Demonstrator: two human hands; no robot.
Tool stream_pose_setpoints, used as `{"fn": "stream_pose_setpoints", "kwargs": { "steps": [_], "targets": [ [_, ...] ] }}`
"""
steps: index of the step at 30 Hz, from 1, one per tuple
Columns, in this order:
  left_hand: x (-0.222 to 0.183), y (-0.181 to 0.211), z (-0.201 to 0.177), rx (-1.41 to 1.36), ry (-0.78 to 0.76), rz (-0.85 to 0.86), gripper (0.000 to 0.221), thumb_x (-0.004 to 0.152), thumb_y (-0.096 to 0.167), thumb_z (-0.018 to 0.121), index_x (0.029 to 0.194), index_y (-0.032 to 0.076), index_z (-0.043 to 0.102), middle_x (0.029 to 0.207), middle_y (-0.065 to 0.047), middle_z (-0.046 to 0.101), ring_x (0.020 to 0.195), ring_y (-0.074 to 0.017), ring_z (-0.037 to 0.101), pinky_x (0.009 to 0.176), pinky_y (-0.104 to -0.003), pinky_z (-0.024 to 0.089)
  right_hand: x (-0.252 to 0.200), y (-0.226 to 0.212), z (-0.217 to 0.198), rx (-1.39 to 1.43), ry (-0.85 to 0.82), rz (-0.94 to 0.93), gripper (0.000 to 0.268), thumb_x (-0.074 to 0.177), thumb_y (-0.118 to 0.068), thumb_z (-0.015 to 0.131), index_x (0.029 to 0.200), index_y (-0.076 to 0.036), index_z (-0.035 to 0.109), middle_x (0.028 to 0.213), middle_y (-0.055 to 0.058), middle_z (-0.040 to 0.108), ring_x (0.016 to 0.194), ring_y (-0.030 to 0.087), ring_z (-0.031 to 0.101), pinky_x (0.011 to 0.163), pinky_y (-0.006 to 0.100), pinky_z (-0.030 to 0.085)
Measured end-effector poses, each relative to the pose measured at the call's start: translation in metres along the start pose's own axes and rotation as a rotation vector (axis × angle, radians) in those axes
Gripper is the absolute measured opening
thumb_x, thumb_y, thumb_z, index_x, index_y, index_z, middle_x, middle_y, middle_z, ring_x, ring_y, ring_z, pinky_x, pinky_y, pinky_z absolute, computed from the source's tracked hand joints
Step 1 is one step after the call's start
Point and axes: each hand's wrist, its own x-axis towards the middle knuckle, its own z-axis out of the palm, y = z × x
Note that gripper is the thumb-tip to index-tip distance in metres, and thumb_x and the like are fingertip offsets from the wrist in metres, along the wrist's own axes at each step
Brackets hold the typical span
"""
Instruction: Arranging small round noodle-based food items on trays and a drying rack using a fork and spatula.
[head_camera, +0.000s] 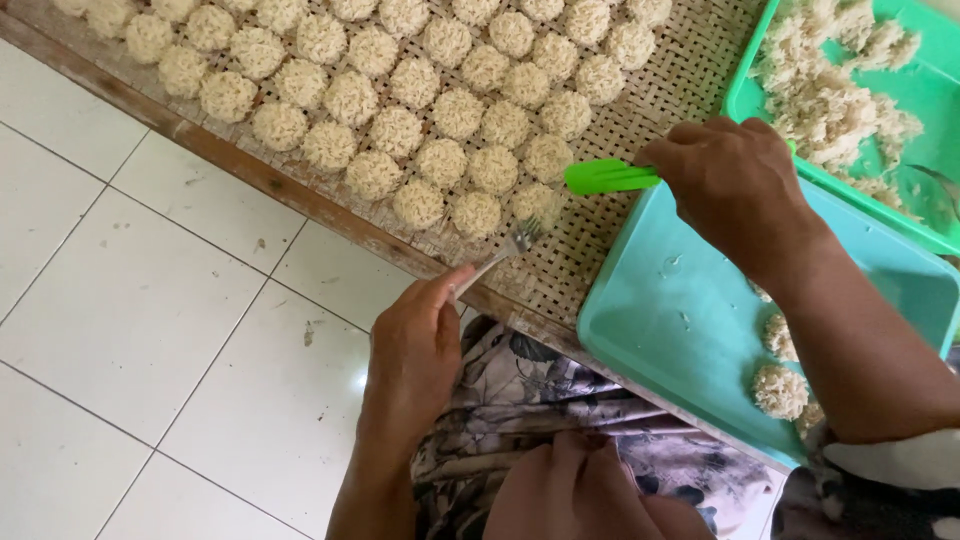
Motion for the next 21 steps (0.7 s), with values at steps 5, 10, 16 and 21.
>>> {"fn": "stream_pose_setpoints", "kwargs": {
  "steps": [5,10,16,21],
  "targets": [
    [-0.005,-0.006,0.0,0.009,-0.08,-0.115,0.037,0.095,0.005,0.051,0.128,0.007,0.069,0.112,-0.011,0.077,0.08,-0.0221,0.075,0.071,-0.035,0.058,0.007,-0.011,0.009,0.102,0.0,-0.034,0.017,0.1,-0.006,0.067,0.1,-0.021,0.076,0.09,-0.003,0.077,0.068,0.015,0.069,0.055,0.03,0.051],
    [-0.001,-0.014,0.011,-0.044,0.014,-0.026,0.035,0.092,0.002,0.052,0.122,0.005,0.071,0.108,-0.011,0.077,0.079,-0.0244,0.073,0.071,-0.036,0.055,0.009,-0.014,0.018,0.087,0.069,-0.047,0.012,0.106,-0.013,0.068,0.099,-0.021,0.074,0.082,-0.003,0.072,0.062,0.01,0.062,0.052,0.028,0.048],
    [-0.001,-0.012,0.012,-0.104,0.004,-0.106,0.036,0.094,0.004,0.051,0.123,0.005,0.071,0.113,-0.008,0.078,0.075,-0.0203,0.071,0.071,-0.033,0.055,-0.001,-0.016,0.003,-0.088,0.024,0.003,0.017,0.108,-0.018,0.063,0.116,-0.029,0.073,0.089,-0.008,0.07,0.073,0.009,0.065,0.068,0.028,0.049],
    [-0.005,-0.013,0.005,-0.112,-0.019,-0.129,0.038,0.093,0.003,0.053,0.127,0.009,0.071,0.097,-0.008,0.077,0.056,-0.014,0.057,0.054,-0.031,0.046,-0.016,-0.025,-0.021,0.036,0.009,0.003,0.027,0.094,-0.015,0.069,0.114,-0.031,0.075,0.088,-0.008,0.072,0.078,0.016,0.07,0.073,0.033,0.051]
  ]
}}
